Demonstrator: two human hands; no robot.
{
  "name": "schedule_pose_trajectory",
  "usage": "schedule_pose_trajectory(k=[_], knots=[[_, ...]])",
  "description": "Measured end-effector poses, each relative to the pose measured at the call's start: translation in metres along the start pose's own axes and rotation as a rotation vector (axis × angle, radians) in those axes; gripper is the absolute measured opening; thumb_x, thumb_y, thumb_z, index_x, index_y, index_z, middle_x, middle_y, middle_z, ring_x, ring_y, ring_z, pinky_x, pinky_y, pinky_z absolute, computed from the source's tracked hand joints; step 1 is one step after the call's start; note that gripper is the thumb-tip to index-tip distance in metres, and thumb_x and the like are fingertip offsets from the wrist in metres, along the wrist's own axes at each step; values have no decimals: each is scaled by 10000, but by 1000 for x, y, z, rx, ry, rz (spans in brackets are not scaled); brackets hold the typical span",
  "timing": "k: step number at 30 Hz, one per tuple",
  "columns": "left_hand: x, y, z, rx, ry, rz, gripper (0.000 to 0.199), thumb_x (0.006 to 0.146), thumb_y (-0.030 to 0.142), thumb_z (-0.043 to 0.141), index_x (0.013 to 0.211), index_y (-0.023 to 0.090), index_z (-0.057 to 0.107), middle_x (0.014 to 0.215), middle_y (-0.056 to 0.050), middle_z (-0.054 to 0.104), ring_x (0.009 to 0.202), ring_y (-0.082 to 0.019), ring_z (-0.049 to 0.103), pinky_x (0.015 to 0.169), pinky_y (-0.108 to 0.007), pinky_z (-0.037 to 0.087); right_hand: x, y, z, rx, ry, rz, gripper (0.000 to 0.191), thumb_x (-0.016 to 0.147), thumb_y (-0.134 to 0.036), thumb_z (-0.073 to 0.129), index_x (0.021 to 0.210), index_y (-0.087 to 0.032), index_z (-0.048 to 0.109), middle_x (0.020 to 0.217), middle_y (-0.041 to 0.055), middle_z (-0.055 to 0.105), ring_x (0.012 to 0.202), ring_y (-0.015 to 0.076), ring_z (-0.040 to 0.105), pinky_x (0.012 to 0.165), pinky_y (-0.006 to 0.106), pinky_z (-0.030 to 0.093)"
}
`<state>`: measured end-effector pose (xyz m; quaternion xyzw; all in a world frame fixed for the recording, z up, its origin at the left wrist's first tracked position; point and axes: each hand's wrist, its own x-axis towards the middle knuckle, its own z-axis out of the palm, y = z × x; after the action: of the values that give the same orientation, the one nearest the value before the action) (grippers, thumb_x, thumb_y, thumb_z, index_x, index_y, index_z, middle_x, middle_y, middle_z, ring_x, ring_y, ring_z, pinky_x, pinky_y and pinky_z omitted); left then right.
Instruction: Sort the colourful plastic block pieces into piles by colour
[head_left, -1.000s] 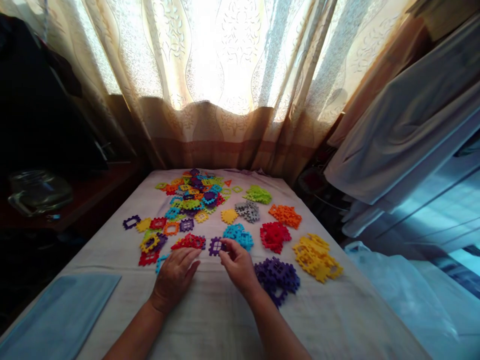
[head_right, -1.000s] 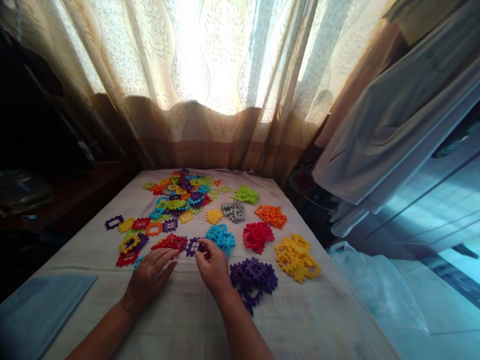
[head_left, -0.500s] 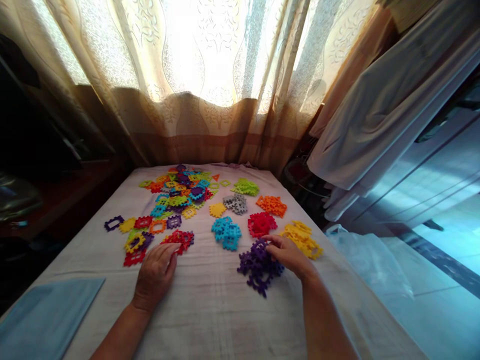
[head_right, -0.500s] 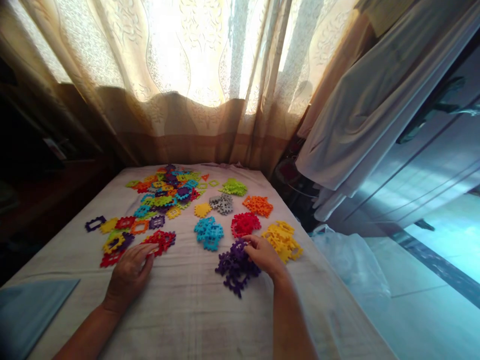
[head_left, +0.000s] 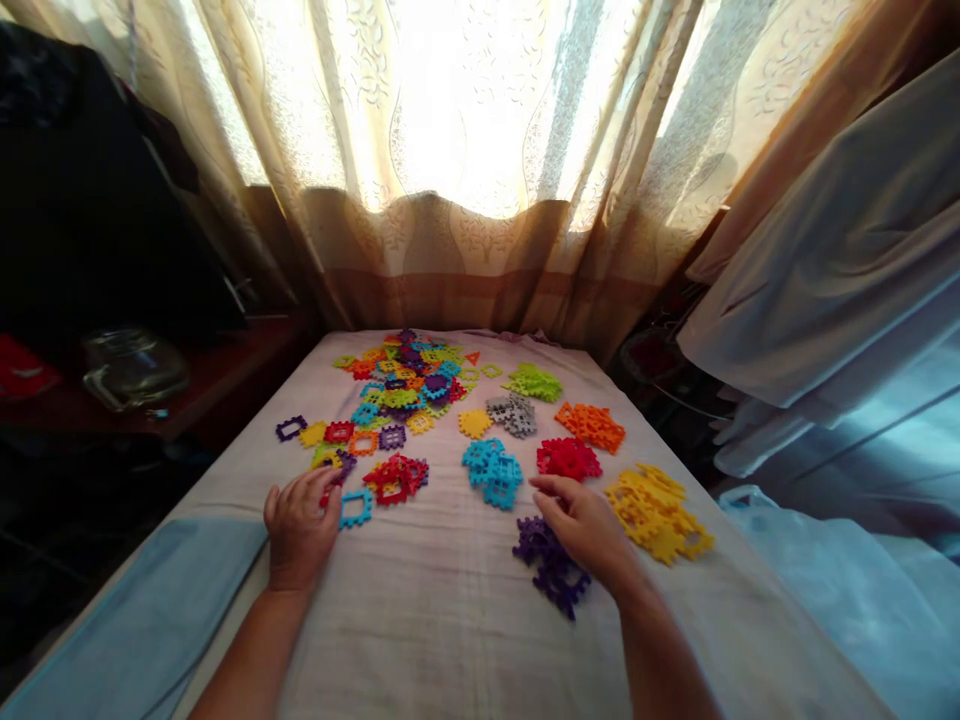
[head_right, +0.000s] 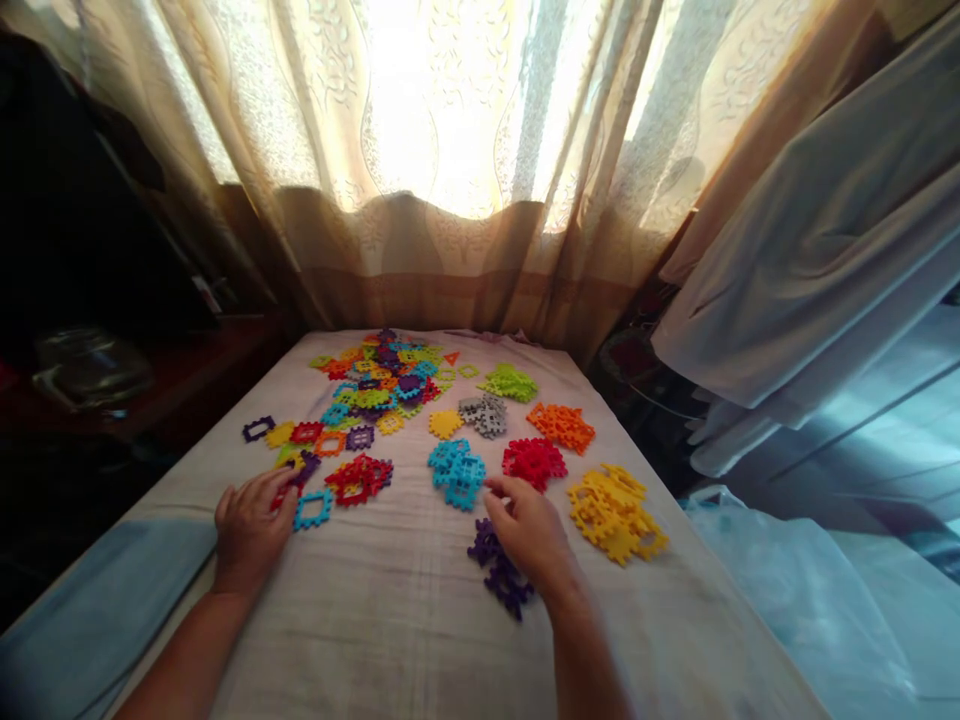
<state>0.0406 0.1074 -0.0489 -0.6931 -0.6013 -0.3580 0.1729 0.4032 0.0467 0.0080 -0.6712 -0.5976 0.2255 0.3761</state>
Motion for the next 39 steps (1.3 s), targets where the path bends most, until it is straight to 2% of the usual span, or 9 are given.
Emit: schedule_pose_trajectory(k=[6,10,17,21,24,27,34,36,39], knots=[[-5,-16,-1,42,-68,-84,224,880,281,500,1018,236,672,1087,-94,694,1018,-270,603,983,-488,350,-18,-30,87,-24,-231,-191,229,792,-212,539,900,-206,740,889,69,726,711,180,643,713,300,489],[-4,-18,-1,50,-98,-74,225,870,282,521,1015,260,692,1103,-82,688,1023,-256,594,978,-470,362,-23,-25,114,-24,-264,-270,239,808,-171,502,862,-208,732,852,69,709,796,191,655,741,285,484],[17,-14,4,167,-248,-12,208,821,276,596,987,265,723,1200,-110,649,1163,-314,524,1040,-589,275,-21,-12,118,139,-160,-244,237,817,-205,491,866,-196,723,845,76,716,816,209,673,746,303,512],[28,-19,7,235,-265,-2,143,792,285,629,898,234,711,1209,-125,642,1182,-315,511,1055,-594,259,-24,-12,120,152,-146,-284,236,812,-190,490,869,-202,719,840,70,712,815,204,671,749,302,512],[34,-22,8,216,-283,-32,55,769,252,633,784,233,682,1180,-110,658,1176,-310,515,1047,-595,269,-25,-14,120,148,-131,-284,239,808,-184,485,856,-206,718,832,67,712,811,201,670,750,302,511],[37,-20,8,157,-264,-54,58,773,243,611,736,227,652,1164,-104,670,1172,-316,523,1040,-607,274,-26,-16,119,165,-108,-286,246,810,-184,476,841,-211,718,811,65,711,796,196,669,732,292,511],[42,3,-4,-111,-69,128,190,895,327,480,895,230,644,1104,-82,702,1069,-259,613,993,-476,397,-23,-12,127,238,-34,-231,268,812,-226,496,959,-200,718,848,69,715,758,190,668,716,288,530],[40,12,-7,-201,-73,131,249,920,374,445,903,227,646,1018,-75,721,973,-234,651,919,-415,465,-23,-11,129,277,-32,-168,315,814,-260,508,1061,-192,691,859,62,708,641,158,637,628,266,527],[31,30,-8,-357,-143,50,306,928,438,428,912,231,654,899,-45,733,843,-199,681,796,-334,526,-22,-13,129,355,-29,-111,422,809,-309,539,1206,-187,618,911,56,694,526,111,566,527,238,499]])
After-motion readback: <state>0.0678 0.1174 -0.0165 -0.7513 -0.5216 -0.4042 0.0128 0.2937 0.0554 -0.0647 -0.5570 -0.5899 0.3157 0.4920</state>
